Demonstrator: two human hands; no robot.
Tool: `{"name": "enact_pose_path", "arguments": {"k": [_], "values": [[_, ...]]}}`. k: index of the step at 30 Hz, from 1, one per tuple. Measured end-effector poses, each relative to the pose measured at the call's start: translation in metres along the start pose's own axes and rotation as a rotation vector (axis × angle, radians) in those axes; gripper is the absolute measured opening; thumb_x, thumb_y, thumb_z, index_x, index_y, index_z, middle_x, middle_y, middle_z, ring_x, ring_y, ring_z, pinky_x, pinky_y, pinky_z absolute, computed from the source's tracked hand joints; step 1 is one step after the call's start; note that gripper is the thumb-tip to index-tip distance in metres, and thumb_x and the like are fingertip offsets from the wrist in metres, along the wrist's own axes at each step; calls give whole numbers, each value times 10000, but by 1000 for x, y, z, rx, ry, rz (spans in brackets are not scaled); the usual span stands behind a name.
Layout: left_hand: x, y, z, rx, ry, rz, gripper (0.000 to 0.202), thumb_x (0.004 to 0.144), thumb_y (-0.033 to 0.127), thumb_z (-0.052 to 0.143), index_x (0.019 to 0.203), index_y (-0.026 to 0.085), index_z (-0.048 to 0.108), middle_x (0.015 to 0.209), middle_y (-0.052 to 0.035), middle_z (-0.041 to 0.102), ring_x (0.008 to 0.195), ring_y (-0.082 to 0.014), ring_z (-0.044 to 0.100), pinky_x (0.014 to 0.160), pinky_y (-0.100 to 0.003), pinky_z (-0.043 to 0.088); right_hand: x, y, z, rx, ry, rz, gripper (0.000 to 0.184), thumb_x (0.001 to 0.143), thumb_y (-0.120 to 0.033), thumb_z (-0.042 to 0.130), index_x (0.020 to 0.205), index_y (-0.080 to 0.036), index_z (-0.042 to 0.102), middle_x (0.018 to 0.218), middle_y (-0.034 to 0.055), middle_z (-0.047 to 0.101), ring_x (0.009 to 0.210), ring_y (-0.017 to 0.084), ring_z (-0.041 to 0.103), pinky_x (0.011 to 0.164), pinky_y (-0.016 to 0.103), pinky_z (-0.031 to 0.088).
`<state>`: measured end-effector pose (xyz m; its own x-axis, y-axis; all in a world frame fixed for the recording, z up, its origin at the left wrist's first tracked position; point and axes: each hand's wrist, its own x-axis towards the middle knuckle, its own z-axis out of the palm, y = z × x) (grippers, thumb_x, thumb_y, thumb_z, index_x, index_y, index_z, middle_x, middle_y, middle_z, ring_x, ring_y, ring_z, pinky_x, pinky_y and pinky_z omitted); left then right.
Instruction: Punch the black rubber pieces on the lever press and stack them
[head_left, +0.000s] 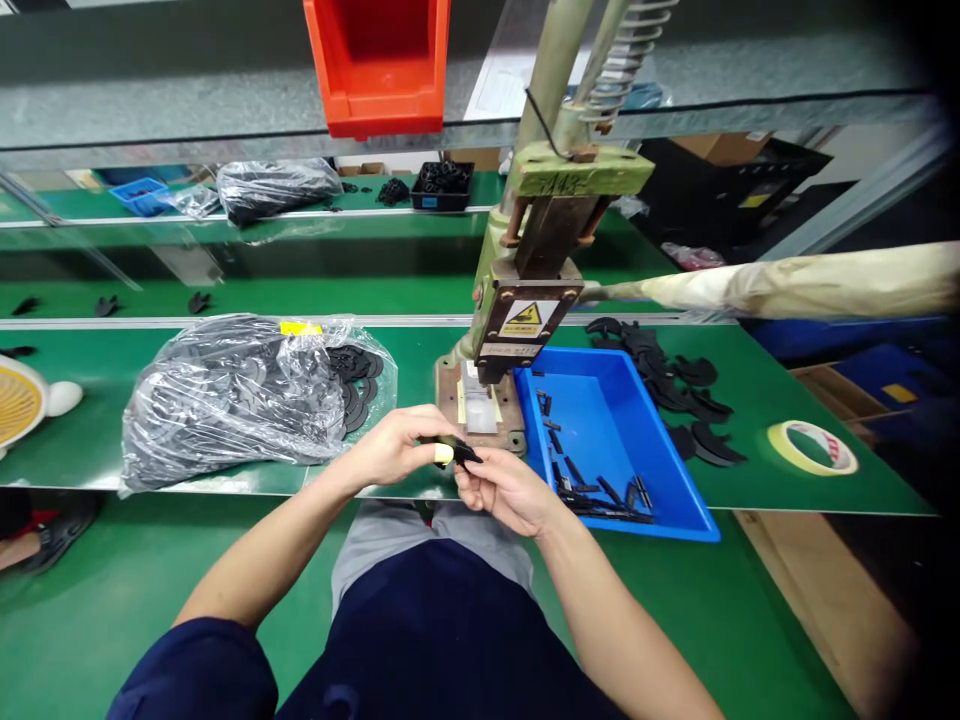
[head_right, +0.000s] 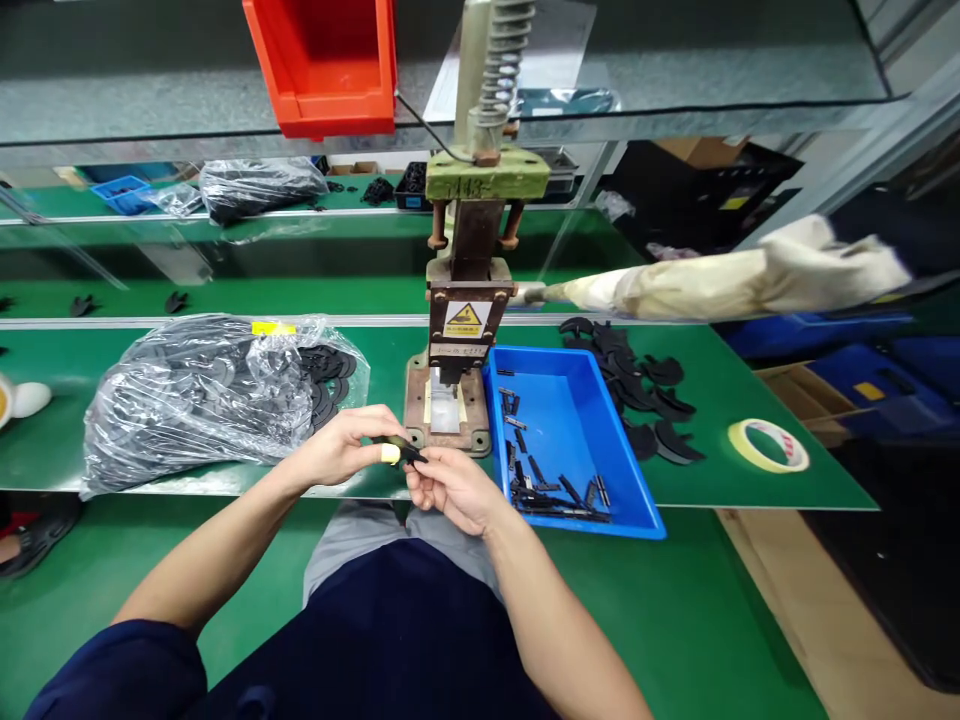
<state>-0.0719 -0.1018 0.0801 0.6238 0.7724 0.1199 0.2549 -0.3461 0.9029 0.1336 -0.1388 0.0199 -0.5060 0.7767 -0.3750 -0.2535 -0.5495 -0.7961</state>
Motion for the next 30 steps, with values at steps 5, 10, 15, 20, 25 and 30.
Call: {"name": "enact_pose_path", "arguments": {"k": [5, 10, 15, 20, 25, 30], "values": [[1, 5, -1, 90, -128, 86, 215, 900, 292, 634, 1028, 235, 797, 980, -120, 720, 921, -219, 678, 861, -264, 497, -1, 10, 1, 34, -4, -17, 440, 645, -504, 845, 764, -145, 620, 601, -30, 544, 457, 34, 394, 436, 191, 218], [1, 2, 1, 115, -114, 71, 218, 908, 304, 622, 1012, 219, 794, 972, -127, 724, 919, -225, 677, 868, -269, 495, -1, 19, 5, 21, 102, -141, 359, 665, -403, 867, 720, -147, 622, 567, -55, 523, 483, 30, 382, 478, 210, 194], [1, -12, 7, 119, -43, 46, 218, 922, 333, 619, 1007, 203, 772, 929, -94, 708, 865, -193, 670, 818, -262, 512, 0, 23, 7, 111, 73, -108, 370, 693, -428, 847, 765, -140, 626, 595, -50, 499, 497, 34, 362, 472, 214, 166], [-1, -33, 24, 294, 428, 152, 249, 879, 285, 688, 1116, 211, 699, 1051, -81, 655, 997, -202, 628, 859, -334, 538, 6, 22, 5, 257, 7, -53, 441, 701, -490, 823, 870, -148, 601, 642, -68, 430, 497, 14, 253, 463, 196, 140], [-6, -37, 32, 419, 391, 254, 184, 923, 227, 635, 1100, 198, 681, 1062, -82, 645, 1002, -189, 613, 876, -342, 523, 9, 25, 3, 291, -24, -55, 395, 737, -440, 809, 894, -152, 589, 650, -64, 439, 505, 14, 308, 470, 189, 143], [-8, -27, 26, 414, 245, 265, 109, 962, 249, 582, 972, 174, 660, 963, -73, 678, 912, -176, 614, 819, -312, 499, 6, 25, -2, 250, -70, -38, 401, 713, -442, 824, 871, -150, 599, 640, -55, 460, 505, 26, 332, 479, 202, 168]]}}
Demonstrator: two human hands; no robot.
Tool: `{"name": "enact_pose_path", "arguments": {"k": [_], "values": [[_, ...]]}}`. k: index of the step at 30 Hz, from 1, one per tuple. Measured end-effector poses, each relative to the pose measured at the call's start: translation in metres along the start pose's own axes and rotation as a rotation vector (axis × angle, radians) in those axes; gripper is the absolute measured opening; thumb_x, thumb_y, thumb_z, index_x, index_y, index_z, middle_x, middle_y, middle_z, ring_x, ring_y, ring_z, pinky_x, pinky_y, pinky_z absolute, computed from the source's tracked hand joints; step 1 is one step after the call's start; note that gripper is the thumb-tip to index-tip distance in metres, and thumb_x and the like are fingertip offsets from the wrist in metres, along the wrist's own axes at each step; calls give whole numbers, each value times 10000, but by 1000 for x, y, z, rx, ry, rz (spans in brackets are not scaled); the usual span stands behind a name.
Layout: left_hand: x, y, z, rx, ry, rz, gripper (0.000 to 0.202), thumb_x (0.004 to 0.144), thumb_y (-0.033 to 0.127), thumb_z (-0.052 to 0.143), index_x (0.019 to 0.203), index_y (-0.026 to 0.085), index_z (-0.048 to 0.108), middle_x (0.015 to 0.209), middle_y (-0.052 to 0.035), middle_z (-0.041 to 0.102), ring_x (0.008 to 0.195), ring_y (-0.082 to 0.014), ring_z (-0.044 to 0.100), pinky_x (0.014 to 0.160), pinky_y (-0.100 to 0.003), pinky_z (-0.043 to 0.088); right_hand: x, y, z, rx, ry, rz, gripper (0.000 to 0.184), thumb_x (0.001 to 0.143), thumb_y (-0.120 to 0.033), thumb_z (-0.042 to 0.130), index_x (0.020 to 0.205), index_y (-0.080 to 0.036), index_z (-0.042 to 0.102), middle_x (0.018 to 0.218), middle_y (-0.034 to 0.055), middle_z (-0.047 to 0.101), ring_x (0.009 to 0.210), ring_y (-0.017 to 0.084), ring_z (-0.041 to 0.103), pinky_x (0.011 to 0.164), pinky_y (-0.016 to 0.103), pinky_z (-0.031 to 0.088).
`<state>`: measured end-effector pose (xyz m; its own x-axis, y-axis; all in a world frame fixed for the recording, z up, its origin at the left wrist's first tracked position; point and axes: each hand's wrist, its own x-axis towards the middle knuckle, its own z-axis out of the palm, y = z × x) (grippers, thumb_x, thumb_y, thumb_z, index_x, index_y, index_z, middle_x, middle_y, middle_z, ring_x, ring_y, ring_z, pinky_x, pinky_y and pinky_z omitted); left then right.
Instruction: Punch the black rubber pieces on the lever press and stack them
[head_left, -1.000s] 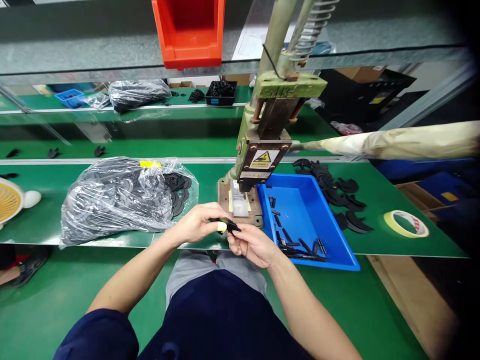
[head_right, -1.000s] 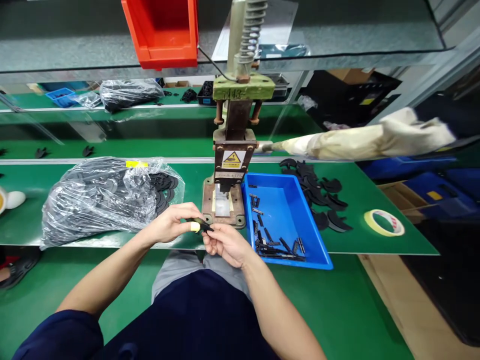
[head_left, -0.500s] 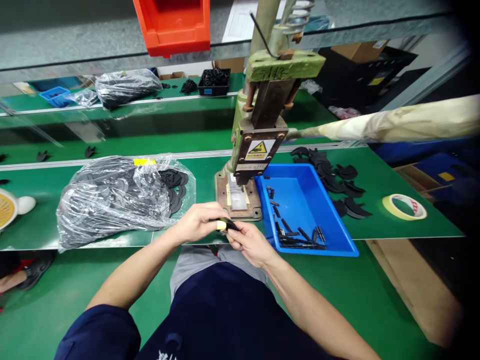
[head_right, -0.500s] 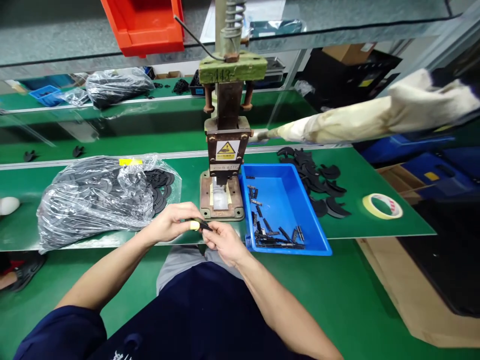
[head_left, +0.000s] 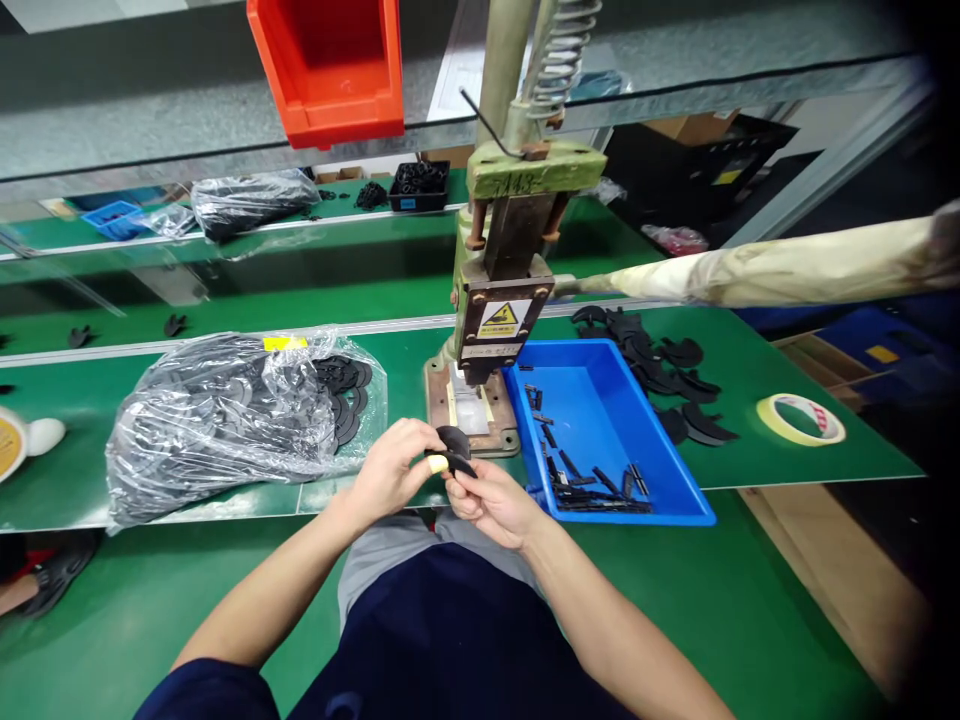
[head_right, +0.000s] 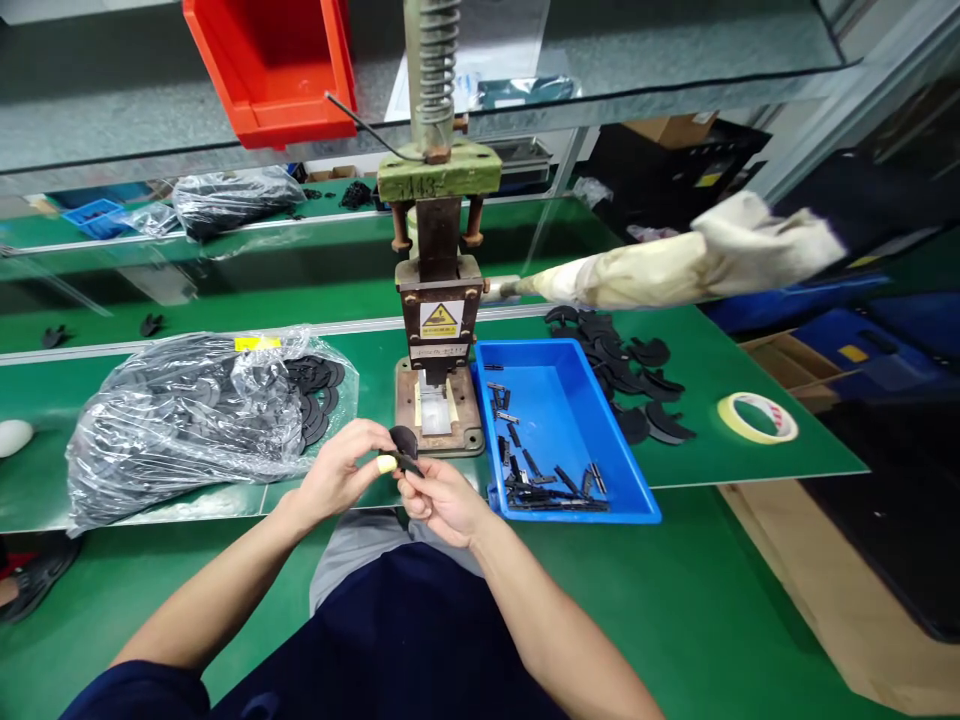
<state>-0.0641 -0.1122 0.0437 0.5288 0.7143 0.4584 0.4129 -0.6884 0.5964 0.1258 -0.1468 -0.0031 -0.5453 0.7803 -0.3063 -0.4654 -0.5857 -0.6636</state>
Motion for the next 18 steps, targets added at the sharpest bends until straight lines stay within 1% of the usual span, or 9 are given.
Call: {"name": "enact_pose_path", "arguments": {"k": [2, 4, 6, 8, 10, 13, 15, 17, 18], "values": [[4, 3, -6, -99, -109, 61, 134, 985, 252, 541, 938, 167, 634, 905, -62, 691, 855, -158, 624, 790, -283, 495, -3, -2, 0, -51, -33, 23, 433, 695, -479, 830, 848, -131, 622, 598, -54, 452, 482, 32, 312, 475, 217, 177], [8, 8, -13, -158, -200, 136, 176, 999, 277, 514, 920, 165, 625, 863, -59, 695, 824, -153, 631, 772, -270, 494, -8, -2, 1, -116, -45, 16, 450, 686, -512, 828, 805, -126, 630, 565, -57, 437, 467, 34, 286, 471, 229, 168], [11, 16, -18, -156, -232, 195, 213, 1009, 293, 485, 918, 163, 627, 856, -71, 696, 820, -158, 639, 767, -268, 495, -13, -1, 2, -182, -21, -40, 440, 694, -523, 823, 747, -143, 608, 555, -60, 425, 477, 37, 282, 482, 237, 159], [12, 24, -21, -91, -224, 225, 233, 1014, 284, 455, 925, 160, 630, 864, -85, 696, 826, -168, 642, 772, -277, 500, -18, 0, 4, -242, 21, -114, 435, 722, -522, 805, 693, -158, 569, 563, -60, 418, 504, 42, 301, 501, 243, 171], [12, 31, -22, -9, -212, 231, 241, 1011, 265, 436, 927, 154, 633, 861, -92, 690, 820, -175, 637, 780, -289, 507, -21, 1, 6, -290, 43, -159, 446, 750, -527, 781, 660, -167, 532, 567, -58, 414, 523, 50, 315, 514, 249, 196], [11, 34, -22, -6, -190, 224, 240, 1009, 275, 453, 934, 158, 648, 847, -84, 687, 811, -171, 637, 793, -290, 520, -23, -1, 8, -330, 15, -148, 484, 750, -590, 750, 670, -188, 491, 556, -64, 401, 499, 55, 305, 491, 254, 199], [9, 33, -25, -65, -106, 177, 227, 984, 350, 535, 1024, 166, 662, 946, -103, 697, 900, -189, 650, 849, -311, 530, -23, -4, 9, -350, -11, -138, 507, 744, -644, 724, 698, -194, 495, 552, -68, 400, 479, 53, 294, 476, 251, 195], [6, 31, -28, -133, -26, 88, 377, 912, 436, 648, 1182, 172, 640, 1108, -140, 678, 1031, -227, 641, 905, -349, 534, -22, -7, 10, -384, -35, -133, 492, 755, -643, 712, 732, -181, 546, 570, -55, 437, 482, 55, 319, 471, 244, 212], [4, 30, -30, -172, -25, 44, 457, 878, 455, 689, 1234, 175, 624, 1145, -145, 670, 1051, -236, 642, 904, -353, 540, -22, -9, 10, -408, -50, -125, 468, 762, -617, 720, 753, -170, 582, 573, -46, 459, 481, 58, 337, 466, 241, 224]]}}
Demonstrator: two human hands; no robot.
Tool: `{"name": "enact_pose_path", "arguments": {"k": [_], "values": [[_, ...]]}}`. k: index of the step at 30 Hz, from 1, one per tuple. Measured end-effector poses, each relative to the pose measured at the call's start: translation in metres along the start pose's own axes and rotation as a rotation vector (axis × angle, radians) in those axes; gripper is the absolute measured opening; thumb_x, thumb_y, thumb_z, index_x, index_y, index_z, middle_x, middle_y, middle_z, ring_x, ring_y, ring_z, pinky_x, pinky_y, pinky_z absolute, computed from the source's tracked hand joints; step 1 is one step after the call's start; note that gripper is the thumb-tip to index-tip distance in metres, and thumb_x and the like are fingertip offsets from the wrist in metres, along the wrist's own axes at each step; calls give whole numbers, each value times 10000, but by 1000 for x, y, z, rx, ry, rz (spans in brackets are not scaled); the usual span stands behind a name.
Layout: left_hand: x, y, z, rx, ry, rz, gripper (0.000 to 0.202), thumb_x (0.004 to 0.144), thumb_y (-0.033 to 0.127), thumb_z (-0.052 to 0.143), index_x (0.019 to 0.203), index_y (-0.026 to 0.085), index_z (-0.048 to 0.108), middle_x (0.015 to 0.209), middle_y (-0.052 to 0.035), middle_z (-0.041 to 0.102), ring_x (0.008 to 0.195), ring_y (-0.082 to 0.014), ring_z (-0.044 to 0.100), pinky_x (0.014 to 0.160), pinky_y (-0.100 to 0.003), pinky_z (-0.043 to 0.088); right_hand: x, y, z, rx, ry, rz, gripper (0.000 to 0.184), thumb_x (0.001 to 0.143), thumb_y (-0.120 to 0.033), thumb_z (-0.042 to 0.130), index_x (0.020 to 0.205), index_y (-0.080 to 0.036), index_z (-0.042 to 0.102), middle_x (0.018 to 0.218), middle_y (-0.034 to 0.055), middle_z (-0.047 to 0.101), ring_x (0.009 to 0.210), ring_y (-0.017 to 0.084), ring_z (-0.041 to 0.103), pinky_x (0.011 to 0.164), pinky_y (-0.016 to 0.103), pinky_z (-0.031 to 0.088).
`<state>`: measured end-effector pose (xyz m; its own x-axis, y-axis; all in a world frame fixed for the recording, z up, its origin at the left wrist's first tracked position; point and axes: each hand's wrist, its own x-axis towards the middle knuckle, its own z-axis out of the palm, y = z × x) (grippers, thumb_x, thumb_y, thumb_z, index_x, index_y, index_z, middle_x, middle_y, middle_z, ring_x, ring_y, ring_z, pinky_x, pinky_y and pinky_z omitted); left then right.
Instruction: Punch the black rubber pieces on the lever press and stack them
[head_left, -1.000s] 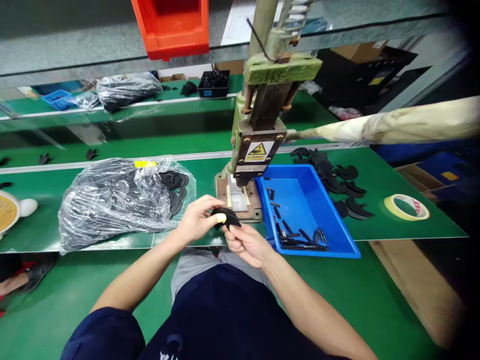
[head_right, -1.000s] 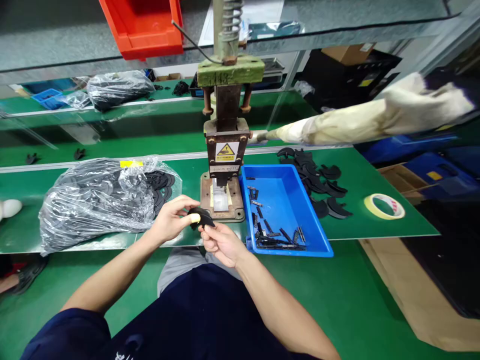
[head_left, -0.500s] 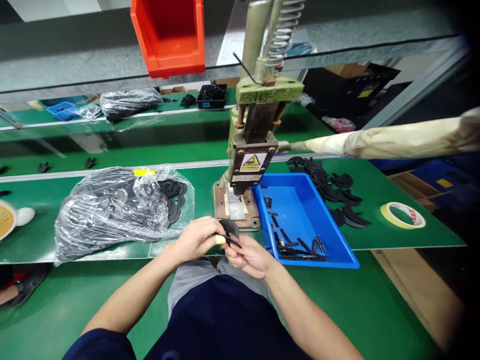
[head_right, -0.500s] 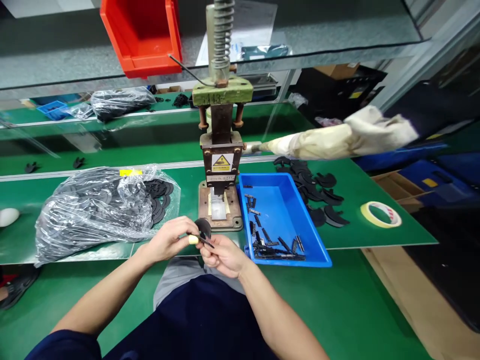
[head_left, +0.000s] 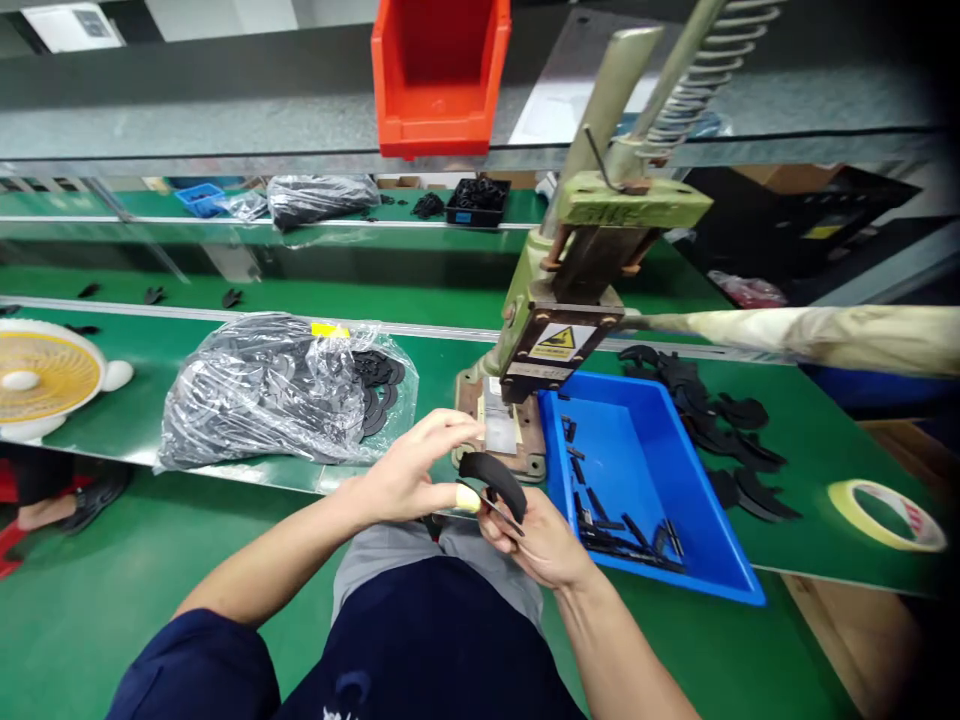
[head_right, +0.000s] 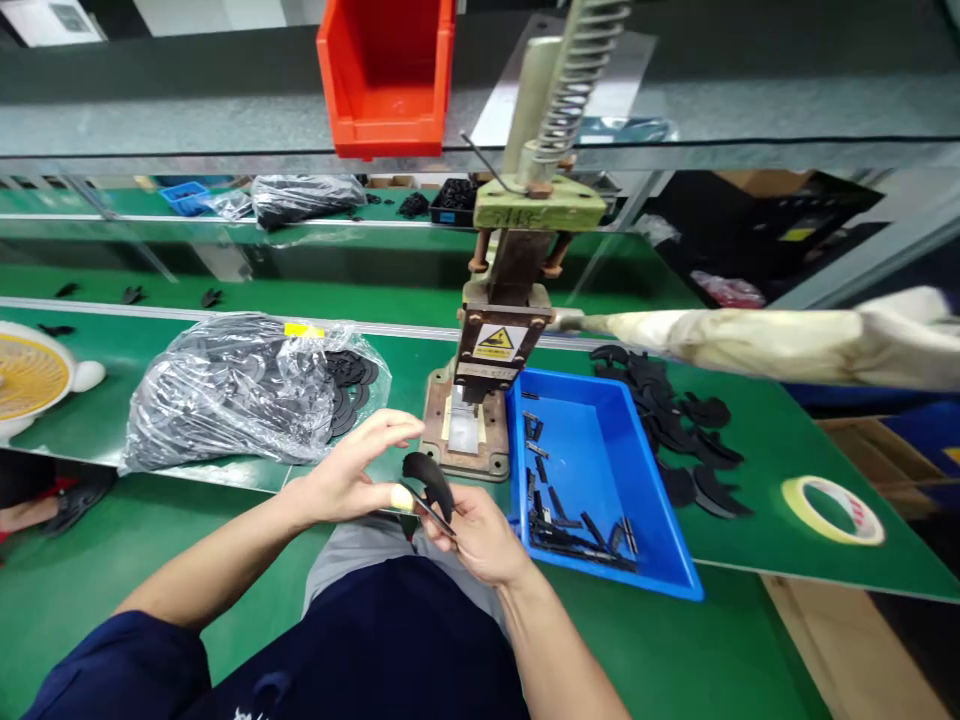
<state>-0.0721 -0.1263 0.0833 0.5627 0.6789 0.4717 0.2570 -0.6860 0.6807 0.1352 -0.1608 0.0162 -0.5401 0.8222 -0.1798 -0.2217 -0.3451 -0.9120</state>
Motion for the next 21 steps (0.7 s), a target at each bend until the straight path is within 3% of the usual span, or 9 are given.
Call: {"name": "enact_pose_path", "arguments": {"k": [2, 5, 8, 11, 15, 18, 21], "values": [[-4, -2, -3, -88, -58, -36, 408, 877, 405, 704, 1215, 186, 643, 1083, -116, 699, 976, -211, 674, 844, -312, 557, 1, -3, -2, -52, -34, 15, 412, 788, -553, 722, 778, -149, 639, 560, -31, 493, 464, 65, 370, 445, 233, 241], [-12, -6, -4, -133, -81, 85, 170, 936, 250, 633, 1083, 183, 687, 948, -83, 729, 877, -168, 697, 797, -264, 562, 3, -5, -6, -134, -22, -13, 365, 838, -514, 679, 840, -149, 693, 602, 4, 584, 489, 90, 477, 464, 236, 356], [-18, -10, -2, -10, -5, 249, 190, 961, 193, 570, 1124, 177, 667, 1012, -118, 729, 949, -185, 700, 832, -296, 578, 5, -5, -11, -227, 63, -126, 381, 838, -492, 690, 1102, -218, 699, 974, 75, 716, 847, 167, 663, 754, 309, 543], [-23, -13, -1, 162, 33, 326, 211, 967, 173, 539, 1146, 187, 649, 1006, -111, 737, 958, -186, 710, 828, -311, 597, 5, -7, -20, -336, 128, -242, 412, 869, -451, 661, 1252, -298, 643, 1268, 82, 649, 1160, 208, 607, 964, 362, 521], [-26, -18, -2, 278, 89, 362, 197, 922, 123, 591, 1106, 163, 648, 968, -105, 747, 954, -188, 722, 812, -303, 609, 3, -18, -27, -481, 119, -334, 324, 916, -356, 595, 1229, -315, 667, 1292, 77, 646, 1224, 222, 574, 1022, 406, 505], [-28, -24, -1, 278, 105, 332, 180, 905, 108, 598, 1068, 161, 655, 938, -94, 748, 951, -187, 723, 804, -302, 608, 4, -25, -24, -687, 45, -428, 394, 902, -298, 605, 1295, -313, 623, 1327, 82, 638, 1237, 232, 580, 1041, 442, 504], [-29, -28, 2, 228, 119, 259, 153, 907, 128, 598, 1035, 178, 666, 917, -78, 748, 906, -174, 723, 786, -294, 602, 9, -23, -15, -812, 105, -525, 297, 893, -283, 614, 1178, -296, 696, 1196, 75, 704, 1131, 225, 644, 1007, 441, 528]]}}
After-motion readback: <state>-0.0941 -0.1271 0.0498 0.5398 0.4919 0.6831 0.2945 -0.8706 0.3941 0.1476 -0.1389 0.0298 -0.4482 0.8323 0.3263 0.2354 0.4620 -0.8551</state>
